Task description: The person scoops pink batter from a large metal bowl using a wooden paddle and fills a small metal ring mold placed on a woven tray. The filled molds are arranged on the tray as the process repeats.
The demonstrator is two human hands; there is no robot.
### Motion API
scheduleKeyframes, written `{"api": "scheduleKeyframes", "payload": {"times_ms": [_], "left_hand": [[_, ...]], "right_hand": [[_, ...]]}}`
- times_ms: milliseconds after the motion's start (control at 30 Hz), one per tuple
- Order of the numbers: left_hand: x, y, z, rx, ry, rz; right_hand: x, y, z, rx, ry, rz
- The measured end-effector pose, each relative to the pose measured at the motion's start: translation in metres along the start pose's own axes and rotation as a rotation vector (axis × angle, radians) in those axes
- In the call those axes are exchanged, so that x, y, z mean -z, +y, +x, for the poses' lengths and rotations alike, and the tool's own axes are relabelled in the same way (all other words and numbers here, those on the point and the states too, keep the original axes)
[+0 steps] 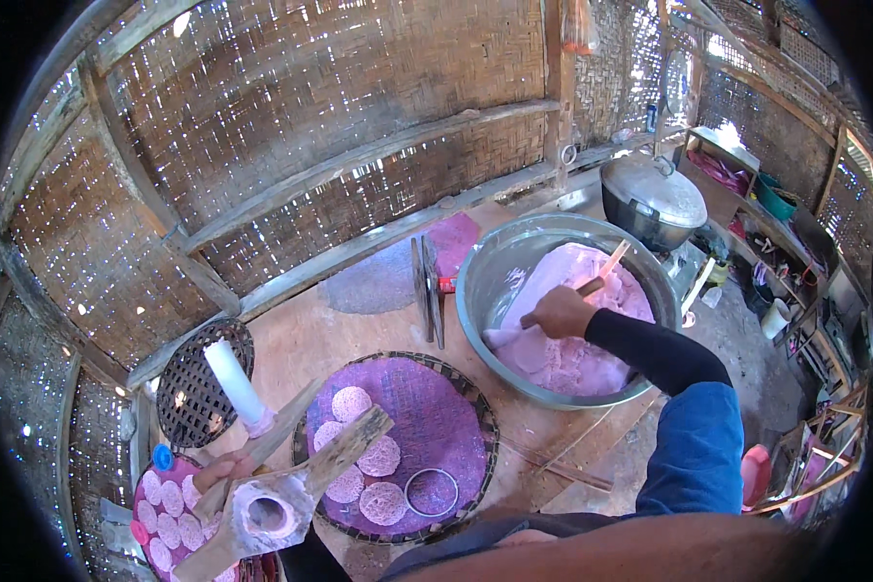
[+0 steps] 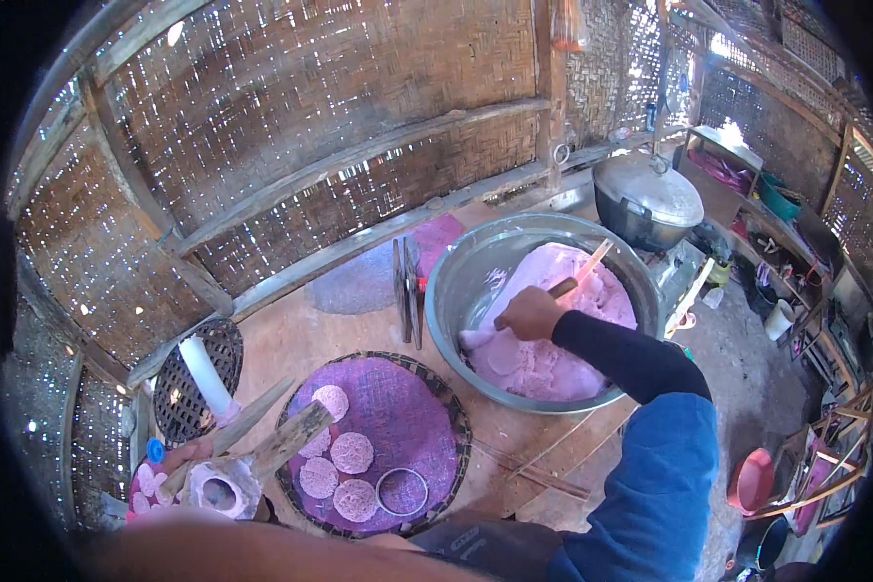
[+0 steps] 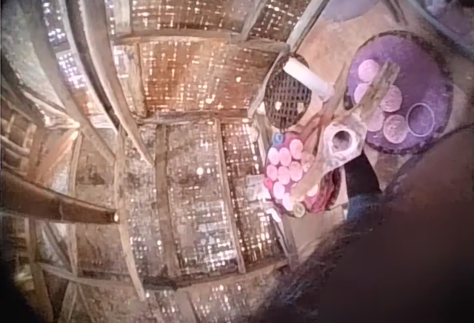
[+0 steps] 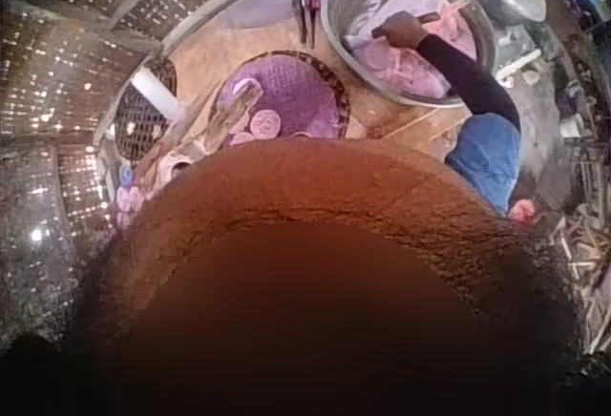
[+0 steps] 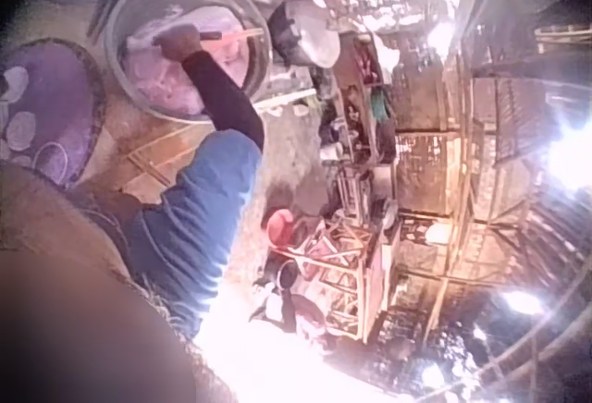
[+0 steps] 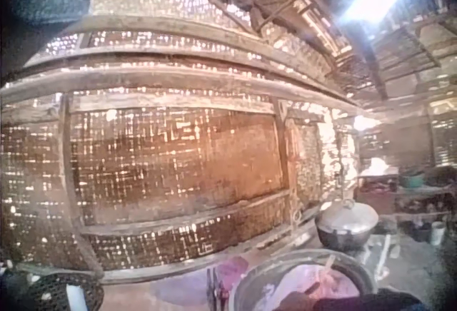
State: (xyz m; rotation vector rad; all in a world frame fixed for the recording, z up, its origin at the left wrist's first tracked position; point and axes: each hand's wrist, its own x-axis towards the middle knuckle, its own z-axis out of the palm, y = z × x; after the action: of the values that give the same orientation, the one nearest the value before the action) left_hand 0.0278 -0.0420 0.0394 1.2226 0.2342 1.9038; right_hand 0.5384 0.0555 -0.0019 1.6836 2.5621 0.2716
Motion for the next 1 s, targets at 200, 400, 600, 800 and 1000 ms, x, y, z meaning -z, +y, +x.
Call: {"api": "scheduleKeyframes", "payload": {"times_ms": [200,400,600,800,1000], "left_hand": [[-0.005,0.015,-0.008,-0.293,-0.05,0.754],[-0.011,0.027,-0.007,-0.518,-0.026,1.265],[-0.012,0.031,-0.007,-0.562,-0.034,1.35],[-0.013,0.046,-0.014,-0.571,-0.013,1.405],[-0.014,0.036,-0.01,-0.575,-0.029,1.372]], "right_hand": [[0.023,-0.057,-0.039,0.021,-0.002,-0.042],[-0.017,-0.058,-0.005,-0.111,0.033,-0.186],[-0.065,0.011,0.064,-0.508,0.1,-0.307],[-0.035,-0.017,0.056,-0.217,0.079,-0.145],[-0.047,0.012,0.057,-0.407,-0.003,-0.317]]}}
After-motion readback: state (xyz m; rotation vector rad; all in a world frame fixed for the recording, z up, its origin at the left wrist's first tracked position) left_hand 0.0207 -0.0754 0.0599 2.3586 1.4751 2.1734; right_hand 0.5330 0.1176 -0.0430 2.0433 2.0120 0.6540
